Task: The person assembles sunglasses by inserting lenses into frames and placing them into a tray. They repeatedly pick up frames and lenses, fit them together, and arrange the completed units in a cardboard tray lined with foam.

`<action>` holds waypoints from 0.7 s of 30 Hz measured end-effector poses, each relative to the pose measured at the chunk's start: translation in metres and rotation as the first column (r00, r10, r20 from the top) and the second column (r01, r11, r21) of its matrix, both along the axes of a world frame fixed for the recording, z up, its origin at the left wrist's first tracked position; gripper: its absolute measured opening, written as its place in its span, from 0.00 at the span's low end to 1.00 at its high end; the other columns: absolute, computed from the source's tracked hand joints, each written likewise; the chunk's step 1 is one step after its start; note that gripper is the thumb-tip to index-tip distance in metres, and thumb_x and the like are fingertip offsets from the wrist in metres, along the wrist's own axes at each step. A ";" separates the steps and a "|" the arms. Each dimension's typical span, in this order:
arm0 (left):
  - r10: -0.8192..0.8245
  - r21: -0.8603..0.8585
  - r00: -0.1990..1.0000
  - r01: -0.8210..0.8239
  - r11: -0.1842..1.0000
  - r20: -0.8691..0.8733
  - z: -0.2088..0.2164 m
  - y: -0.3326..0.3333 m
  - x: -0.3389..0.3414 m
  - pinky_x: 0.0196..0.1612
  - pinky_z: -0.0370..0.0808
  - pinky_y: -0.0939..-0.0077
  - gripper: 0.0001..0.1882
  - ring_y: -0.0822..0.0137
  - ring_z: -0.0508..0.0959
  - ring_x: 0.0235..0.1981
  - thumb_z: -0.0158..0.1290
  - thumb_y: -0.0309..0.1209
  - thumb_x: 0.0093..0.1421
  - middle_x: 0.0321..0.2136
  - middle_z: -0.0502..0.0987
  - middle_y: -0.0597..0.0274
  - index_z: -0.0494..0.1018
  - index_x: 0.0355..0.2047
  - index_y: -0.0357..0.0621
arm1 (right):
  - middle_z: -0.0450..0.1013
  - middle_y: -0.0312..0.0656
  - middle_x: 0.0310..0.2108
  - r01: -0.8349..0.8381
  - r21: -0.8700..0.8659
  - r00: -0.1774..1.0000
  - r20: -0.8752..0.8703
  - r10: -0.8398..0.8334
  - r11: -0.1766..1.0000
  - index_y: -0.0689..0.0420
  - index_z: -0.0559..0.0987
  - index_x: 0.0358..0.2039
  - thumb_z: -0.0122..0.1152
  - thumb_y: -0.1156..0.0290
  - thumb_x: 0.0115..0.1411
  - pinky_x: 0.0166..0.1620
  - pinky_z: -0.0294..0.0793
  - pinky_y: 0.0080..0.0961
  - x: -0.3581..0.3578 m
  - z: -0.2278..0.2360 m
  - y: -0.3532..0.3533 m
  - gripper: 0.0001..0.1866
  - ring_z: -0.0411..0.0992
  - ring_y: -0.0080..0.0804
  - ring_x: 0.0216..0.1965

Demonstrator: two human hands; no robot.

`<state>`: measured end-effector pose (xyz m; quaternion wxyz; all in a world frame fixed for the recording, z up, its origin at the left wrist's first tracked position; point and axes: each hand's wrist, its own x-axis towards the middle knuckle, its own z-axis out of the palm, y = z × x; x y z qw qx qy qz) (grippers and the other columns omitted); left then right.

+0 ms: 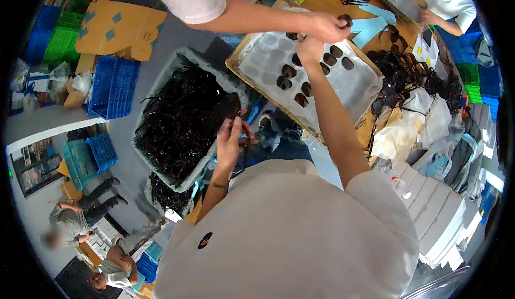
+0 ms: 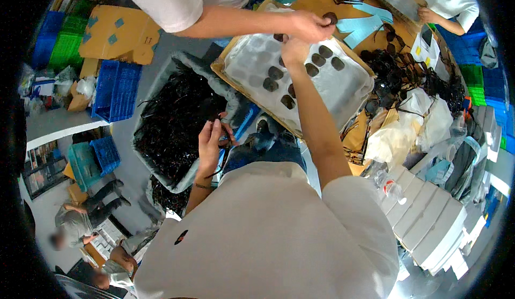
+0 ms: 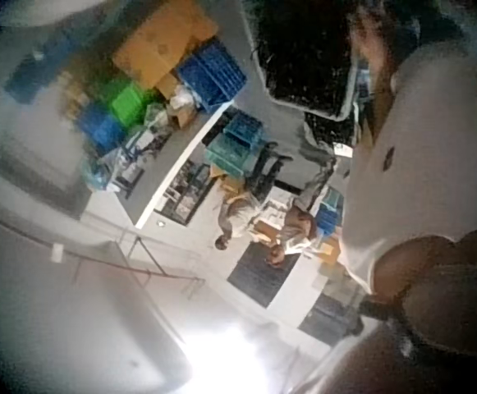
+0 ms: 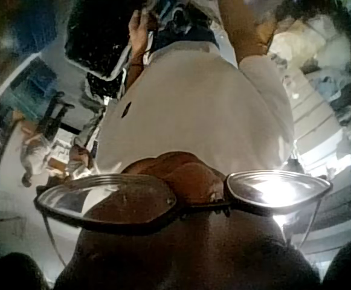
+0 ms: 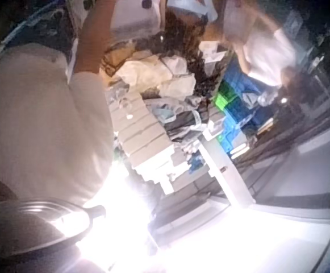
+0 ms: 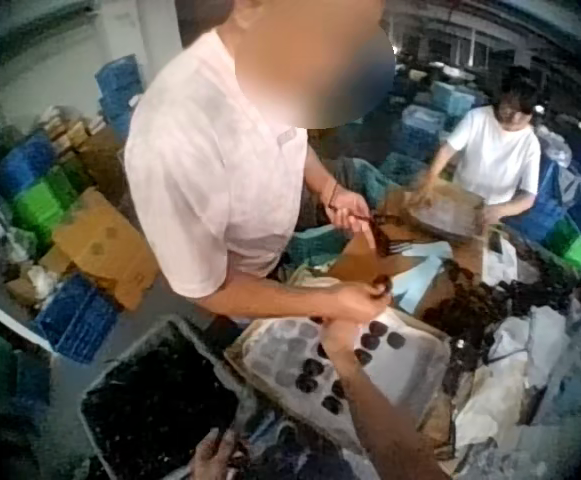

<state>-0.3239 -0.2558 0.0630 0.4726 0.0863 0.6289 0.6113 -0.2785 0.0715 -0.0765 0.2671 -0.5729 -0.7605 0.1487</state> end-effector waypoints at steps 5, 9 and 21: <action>-0.607 -0.374 0.619 0.478 0.795 -0.499 0.006 0.019 -0.018 0.31 0.75 0.67 0.18 0.57 0.77 0.27 0.44 0.41 0.67 0.26 0.76 0.54 0.75 0.40 0.38 | 0.76 0.48 0.26 -0.389 -0.363 0.904 -0.324 0.277 0.847 0.59 0.79 0.30 0.60 0.67 0.55 0.35 0.73 0.39 0.103 0.098 -0.118 0.08 0.75 0.50 0.29; -0.674 -0.470 0.146 0.612 0.636 -0.724 0.027 0.053 0.020 0.36 0.74 0.58 0.15 0.45 0.77 0.33 0.47 0.38 0.64 0.32 0.77 0.48 0.76 0.38 0.39 | 0.75 0.48 0.28 -0.496 -0.245 0.833 -0.406 0.376 0.833 0.60 0.77 0.38 0.59 0.76 0.54 0.35 0.73 0.38 0.161 0.168 -0.177 0.09 0.74 0.50 0.30; -0.636 0.364 0.646 0.763 0.534 -0.422 -0.010 0.104 0.133 0.53 0.68 0.73 0.24 0.69 0.72 0.47 0.42 0.44 0.69 0.49 0.73 0.56 0.65 0.55 0.37 | 0.74 0.40 0.35 -0.438 -0.426 0.666 -0.746 -0.033 0.792 0.63 0.71 0.46 0.49 0.83 0.61 0.42 0.71 0.23 0.243 0.137 -0.211 0.12 0.70 0.25 0.36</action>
